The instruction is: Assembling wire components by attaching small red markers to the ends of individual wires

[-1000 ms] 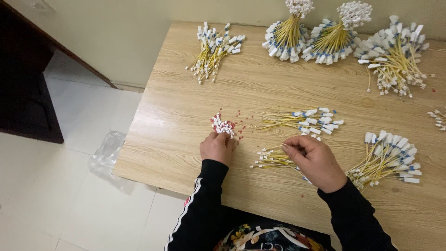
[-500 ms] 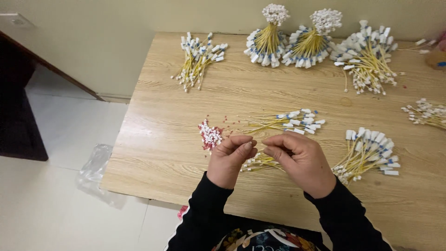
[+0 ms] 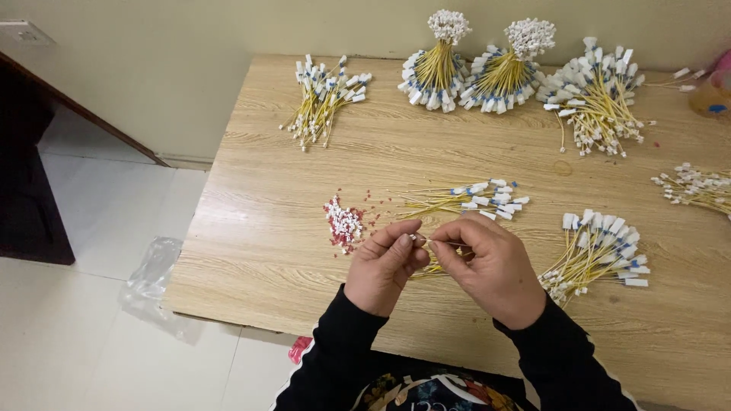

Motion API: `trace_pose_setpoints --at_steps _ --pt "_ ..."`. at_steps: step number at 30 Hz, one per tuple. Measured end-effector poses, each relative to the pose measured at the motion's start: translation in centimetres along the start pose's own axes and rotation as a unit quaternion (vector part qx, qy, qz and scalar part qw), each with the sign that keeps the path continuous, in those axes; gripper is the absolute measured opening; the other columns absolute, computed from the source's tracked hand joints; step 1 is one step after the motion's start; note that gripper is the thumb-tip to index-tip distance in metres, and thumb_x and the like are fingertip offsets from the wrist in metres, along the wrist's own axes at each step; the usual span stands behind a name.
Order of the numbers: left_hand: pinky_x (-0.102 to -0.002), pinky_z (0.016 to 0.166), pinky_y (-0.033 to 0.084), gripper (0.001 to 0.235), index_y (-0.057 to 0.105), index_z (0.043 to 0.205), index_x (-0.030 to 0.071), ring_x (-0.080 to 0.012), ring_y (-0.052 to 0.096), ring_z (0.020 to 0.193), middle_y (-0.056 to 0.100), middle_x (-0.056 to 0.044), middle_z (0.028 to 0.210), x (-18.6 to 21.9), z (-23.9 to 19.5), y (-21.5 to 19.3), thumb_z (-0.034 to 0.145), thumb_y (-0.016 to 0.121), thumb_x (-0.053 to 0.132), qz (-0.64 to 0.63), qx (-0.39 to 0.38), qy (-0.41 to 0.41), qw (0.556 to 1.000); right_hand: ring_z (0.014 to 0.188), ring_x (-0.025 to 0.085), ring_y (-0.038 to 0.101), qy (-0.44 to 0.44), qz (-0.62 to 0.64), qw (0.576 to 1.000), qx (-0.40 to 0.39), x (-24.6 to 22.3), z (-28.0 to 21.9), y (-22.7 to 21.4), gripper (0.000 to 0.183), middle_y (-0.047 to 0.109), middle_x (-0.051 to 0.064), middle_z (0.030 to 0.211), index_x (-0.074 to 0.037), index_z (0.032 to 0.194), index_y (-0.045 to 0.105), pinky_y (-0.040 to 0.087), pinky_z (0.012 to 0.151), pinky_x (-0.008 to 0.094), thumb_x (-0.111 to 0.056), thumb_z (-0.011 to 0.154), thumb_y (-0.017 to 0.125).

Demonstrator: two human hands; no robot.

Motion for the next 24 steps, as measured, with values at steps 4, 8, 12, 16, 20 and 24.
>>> trace_pose_setpoints --at_steps 4,8,12,16,20,24 --pt "-0.035 0.080 0.062 0.025 0.063 0.116 -0.004 -0.0223 0.072 0.081 0.068 -0.015 0.091 -0.5 0.0 0.1 0.094 0.059 0.008 -0.001 -0.005 -0.003 1.000 0.059 0.017 0.062 -0.004 -0.007 1.000 -0.002 0.3 0.0 -0.1 0.004 0.060 0.006 0.065 -0.010 0.079 0.071 0.051 0.053 0.026 -0.008 0.080 0.074" --pt "-0.038 0.080 0.061 0.022 0.063 0.114 -0.002 -0.0271 0.072 0.086 0.070 -0.017 0.093 -0.9 0.1 0.2 0.096 0.057 0.010 -0.012 0.003 -0.026 1.000 0.060 0.020 0.063 -0.018 -0.024 1.000 0.000 0.3 0.0 -0.3 0.006 0.060 0.007 0.065 -0.010 0.078 0.070 0.052 0.054 0.028 -0.008 0.078 0.075" --pt "-0.042 0.079 0.061 0.022 0.062 0.113 -0.001 -0.0314 0.072 0.089 0.071 -0.019 0.096 -1.1 0.1 0.0 0.096 0.057 0.013 -0.026 0.021 -0.048 0.998 0.061 0.021 0.064 -0.044 -0.040 0.998 0.020 -0.5 -0.1 -0.6 0.007 0.061 0.005 0.065 -0.011 0.078 0.070 0.053 0.055 0.028 -0.007 0.077 0.076" --pt "-0.042 0.079 0.061 0.021 0.062 0.111 0.001 -0.0318 0.072 0.089 0.072 -0.019 0.097 -1.0 0.0 0.1 0.096 0.058 0.015 -0.023 0.030 -0.053 0.998 0.061 0.021 0.065 -0.057 -0.051 0.997 0.025 -0.8 0.0 -0.6 0.008 0.062 0.005 0.065 -0.011 0.078 0.070 0.053 0.055 0.028 -0.005 0.077 0.075" --pt "-0.041 0.078 0.061 0.019 0.063 0.108 0.004 -0.0310 0.072 0.088 0.073 -0.018 0.094 -0.8 -0.5 0.8 0.095 0.060 0.018 -0.034 0.027 -0.077 0.996 0.060 0.022 0.064 -0.118 -0.089 0.988 0.039 -1.8 -0.1 -0.6 0.010 0.061 0.004 0.065 -0.012 0.076 0.069 0.053 0.055 0.029 -0.004 0.077 0.075" --pt "-0.041 0.078 0.061 0.018 0.064 0.106 0.006 -0.0303 0.073 0.088 0.073 -0.018 0.097 -1.0 -1.1 1.4 0.095 0.061 0.019 -0.076 0.018 -0.102 0.992 0.058 0.021 0.062 -0.180 -0.119 0.974 0.063 -3.3 -0.1 -0.7 0.012 0.059 0.001 0.063 -0.011 0.074 0.067 0.051 0.056 0.029 -0.003 0.079 0.073"
Point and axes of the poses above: each hand's wrist, its own z-axis towards the middle knuckle, its own y-axis out of the palm, x = y × z, the point moved 7 cm from there along z, towards the middle knuckle
